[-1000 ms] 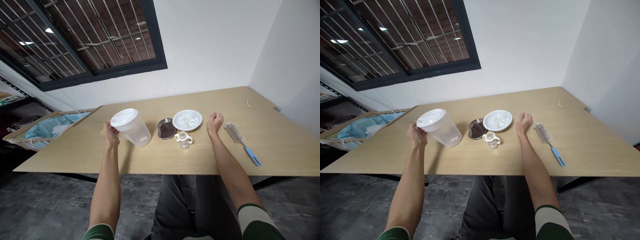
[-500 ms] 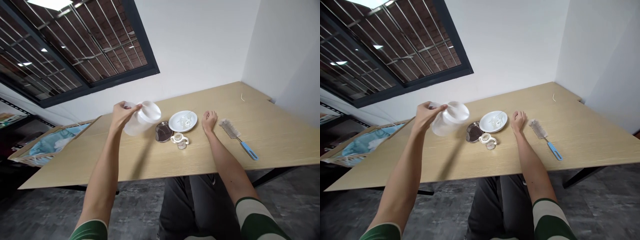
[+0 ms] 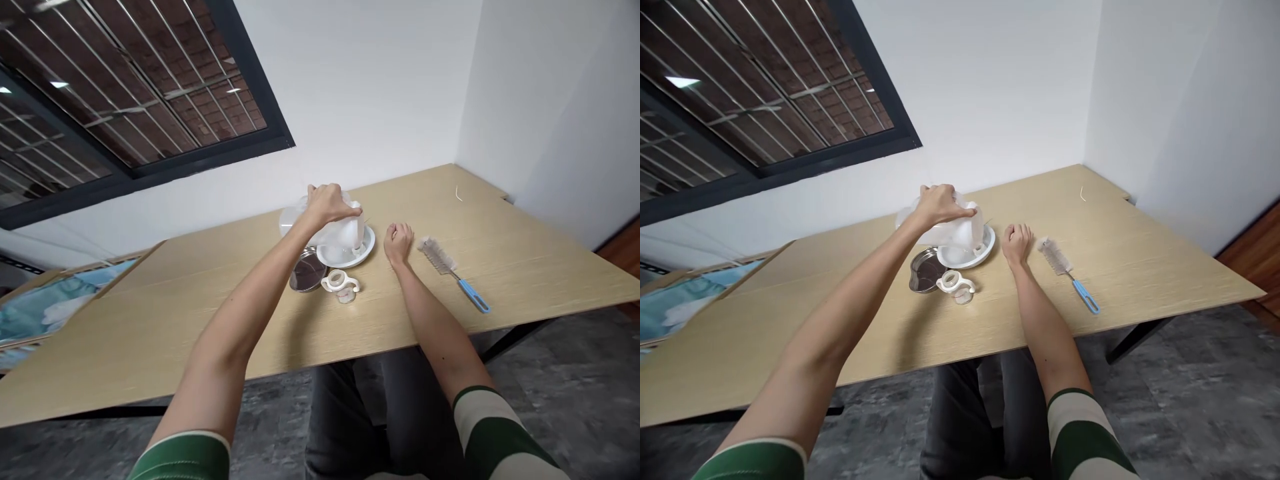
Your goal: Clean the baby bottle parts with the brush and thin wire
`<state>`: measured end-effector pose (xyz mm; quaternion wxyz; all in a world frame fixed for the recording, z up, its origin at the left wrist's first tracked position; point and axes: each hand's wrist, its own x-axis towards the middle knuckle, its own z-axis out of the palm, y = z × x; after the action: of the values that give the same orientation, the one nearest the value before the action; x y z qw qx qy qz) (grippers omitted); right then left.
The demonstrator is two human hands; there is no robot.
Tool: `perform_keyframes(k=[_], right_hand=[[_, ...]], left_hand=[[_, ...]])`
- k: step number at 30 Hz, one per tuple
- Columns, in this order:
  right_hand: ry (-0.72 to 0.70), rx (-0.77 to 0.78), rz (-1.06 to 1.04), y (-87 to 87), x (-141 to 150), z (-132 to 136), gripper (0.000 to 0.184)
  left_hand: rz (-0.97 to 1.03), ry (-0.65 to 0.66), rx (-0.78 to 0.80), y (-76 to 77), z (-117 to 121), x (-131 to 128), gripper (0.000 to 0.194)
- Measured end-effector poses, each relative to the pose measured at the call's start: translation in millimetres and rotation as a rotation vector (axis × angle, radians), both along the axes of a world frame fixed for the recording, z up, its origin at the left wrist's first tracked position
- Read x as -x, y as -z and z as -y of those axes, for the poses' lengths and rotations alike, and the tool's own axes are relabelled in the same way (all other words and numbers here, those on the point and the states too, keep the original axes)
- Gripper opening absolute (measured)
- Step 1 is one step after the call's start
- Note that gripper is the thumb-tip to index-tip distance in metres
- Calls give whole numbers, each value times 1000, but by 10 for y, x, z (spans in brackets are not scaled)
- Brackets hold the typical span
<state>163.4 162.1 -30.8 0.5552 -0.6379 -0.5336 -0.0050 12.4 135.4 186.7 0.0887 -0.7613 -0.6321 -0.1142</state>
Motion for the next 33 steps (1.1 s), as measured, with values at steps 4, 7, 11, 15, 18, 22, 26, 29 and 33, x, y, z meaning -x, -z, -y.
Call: perform_keyframes(k=[4, 7, 11, 15, 18, 22, 26, 29, 33], right_hand=[[8, 17, 13, 0, -15, -1, 34], [4, 25, 3, 8, -20, -12, 33], [5, 26, -8, 29, -20, -32, 32], [24, 7, -20, 51, -21, -45, 31], [23, -12, -29, 52, -21, -47, 31], [8, 3, -21, 27, -21, -38, 31], [-3, 38, -10, -1, -23, -20, 31], [13, 57, -33, -8, -23, -16, 30], [32, 68, -54, 8, -20, -31, 29]], left_hand=[[-78, -70, 7, -66, -188, 48, 57], [-155, -146, 14, -130, -243, 310, 55], [-194, -221, 40, -236, -160, 647, 55], [-112, -206, 118, -278, -48, 642, 55], [-74, -146, 167, -232, -49, 417, 56], [-58, -87, 112, -151, -170, 100, 59], [-48, -123, 64, -141, -305, 83, 60], [-82, -200, 57, -193, -324, 299, 61], [-118, -281, 73, -297, -202, 634, 61]])
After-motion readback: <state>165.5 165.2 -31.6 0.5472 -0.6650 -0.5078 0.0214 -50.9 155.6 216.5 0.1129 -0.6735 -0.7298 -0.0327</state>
